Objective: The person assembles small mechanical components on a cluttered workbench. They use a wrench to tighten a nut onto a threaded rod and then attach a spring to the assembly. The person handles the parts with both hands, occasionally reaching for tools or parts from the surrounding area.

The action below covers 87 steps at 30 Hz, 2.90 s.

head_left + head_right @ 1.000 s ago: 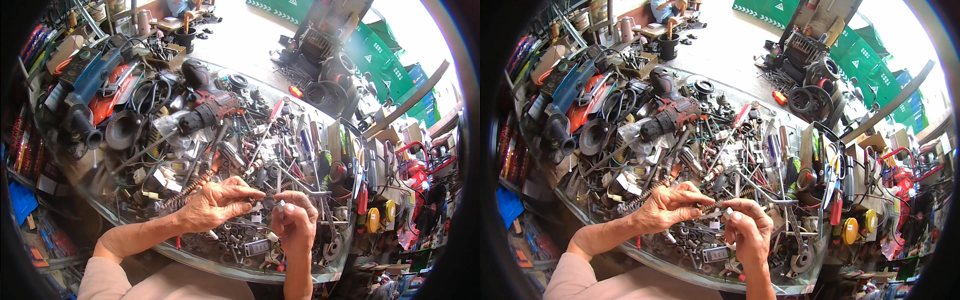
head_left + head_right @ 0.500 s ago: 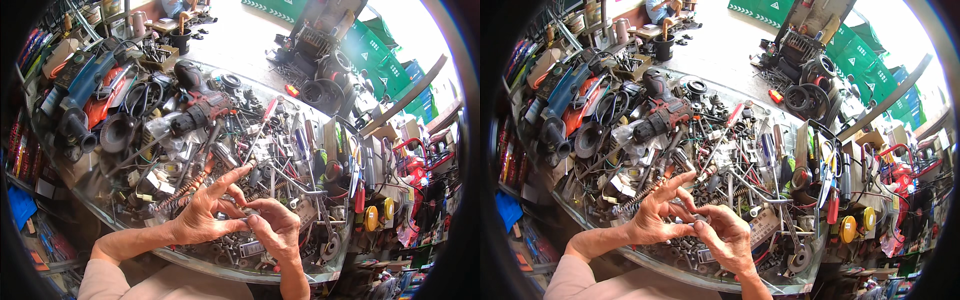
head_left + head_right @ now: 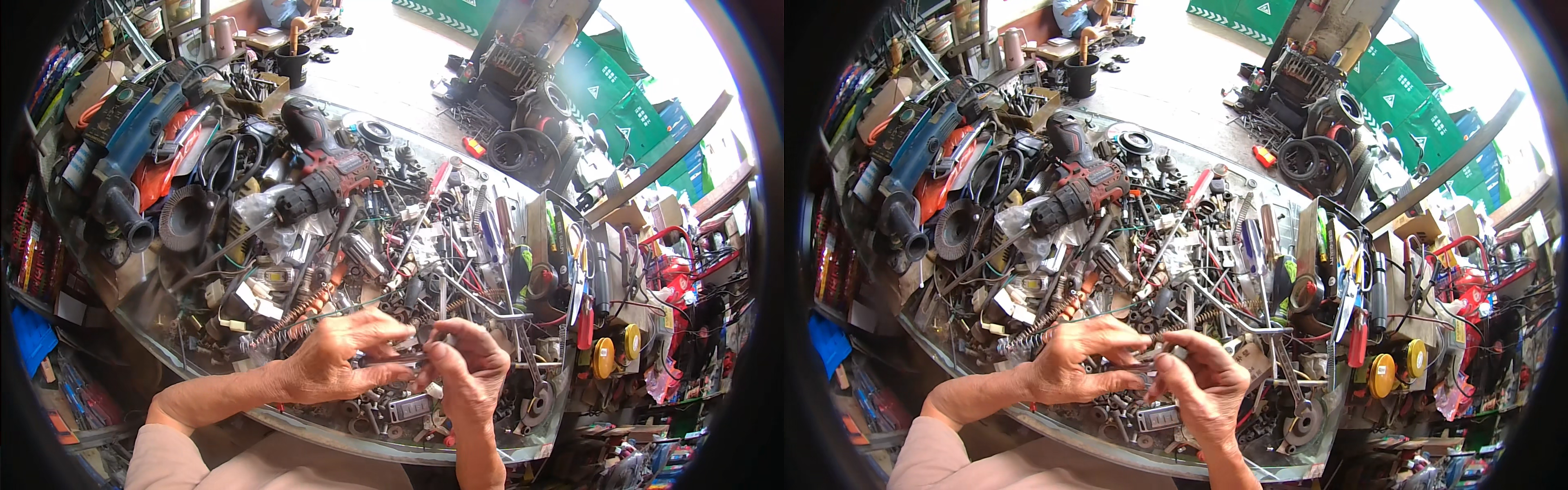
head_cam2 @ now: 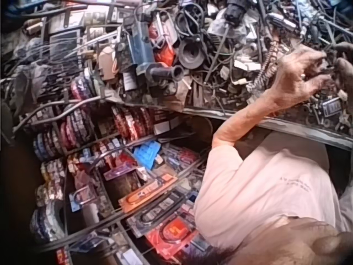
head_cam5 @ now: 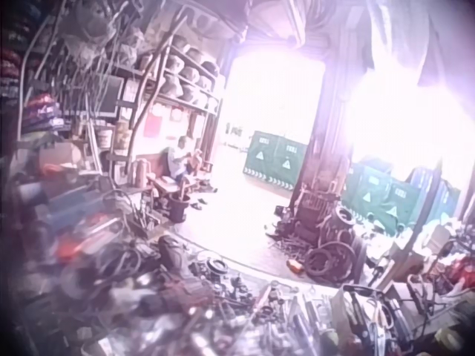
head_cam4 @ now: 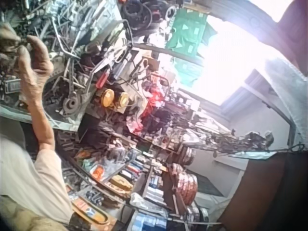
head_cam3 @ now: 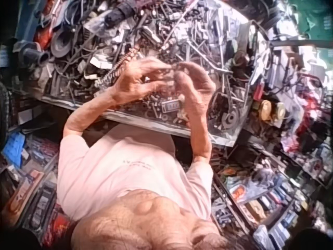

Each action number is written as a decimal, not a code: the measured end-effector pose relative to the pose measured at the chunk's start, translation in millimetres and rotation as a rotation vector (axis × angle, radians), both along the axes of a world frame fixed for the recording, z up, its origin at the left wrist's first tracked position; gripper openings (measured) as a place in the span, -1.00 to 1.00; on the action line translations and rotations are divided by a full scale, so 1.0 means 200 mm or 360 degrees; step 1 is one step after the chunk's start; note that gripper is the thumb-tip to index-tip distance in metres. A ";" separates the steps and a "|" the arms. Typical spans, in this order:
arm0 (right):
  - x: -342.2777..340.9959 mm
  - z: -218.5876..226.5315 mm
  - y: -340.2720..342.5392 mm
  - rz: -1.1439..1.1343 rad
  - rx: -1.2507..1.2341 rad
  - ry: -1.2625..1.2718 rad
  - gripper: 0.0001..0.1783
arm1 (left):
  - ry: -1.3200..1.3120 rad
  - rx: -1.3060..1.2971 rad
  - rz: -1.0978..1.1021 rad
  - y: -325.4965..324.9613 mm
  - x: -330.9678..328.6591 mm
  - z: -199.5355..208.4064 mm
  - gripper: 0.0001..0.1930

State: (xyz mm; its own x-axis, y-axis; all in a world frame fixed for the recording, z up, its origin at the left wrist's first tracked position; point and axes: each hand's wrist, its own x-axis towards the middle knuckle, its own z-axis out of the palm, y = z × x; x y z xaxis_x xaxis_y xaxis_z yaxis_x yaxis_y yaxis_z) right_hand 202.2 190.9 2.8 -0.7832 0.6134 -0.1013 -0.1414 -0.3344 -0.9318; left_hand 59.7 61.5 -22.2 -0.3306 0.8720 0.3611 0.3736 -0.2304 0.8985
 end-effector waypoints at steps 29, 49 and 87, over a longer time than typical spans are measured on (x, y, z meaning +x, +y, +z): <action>0.01 -0.03 0.01 -0.0058 0.0978 -0.0054 -0.74 | -0.0757 -0.0243 -0.0013 -0.04 -0.06 0.08 -0.83; 0.03 0.03 0.08 -0.0154 0.0173 0.0128 -0.78 | -0.0888 -0.0340 -0.0005 -0.03 -0.06 0.07 -0.83; 0.01 -0.04 -0.02 0.0055 0.0792 -0.0041 -0.72 | -0.0356 -0.0185 -0.0135 -0.03 -0.07 0.04 -0.77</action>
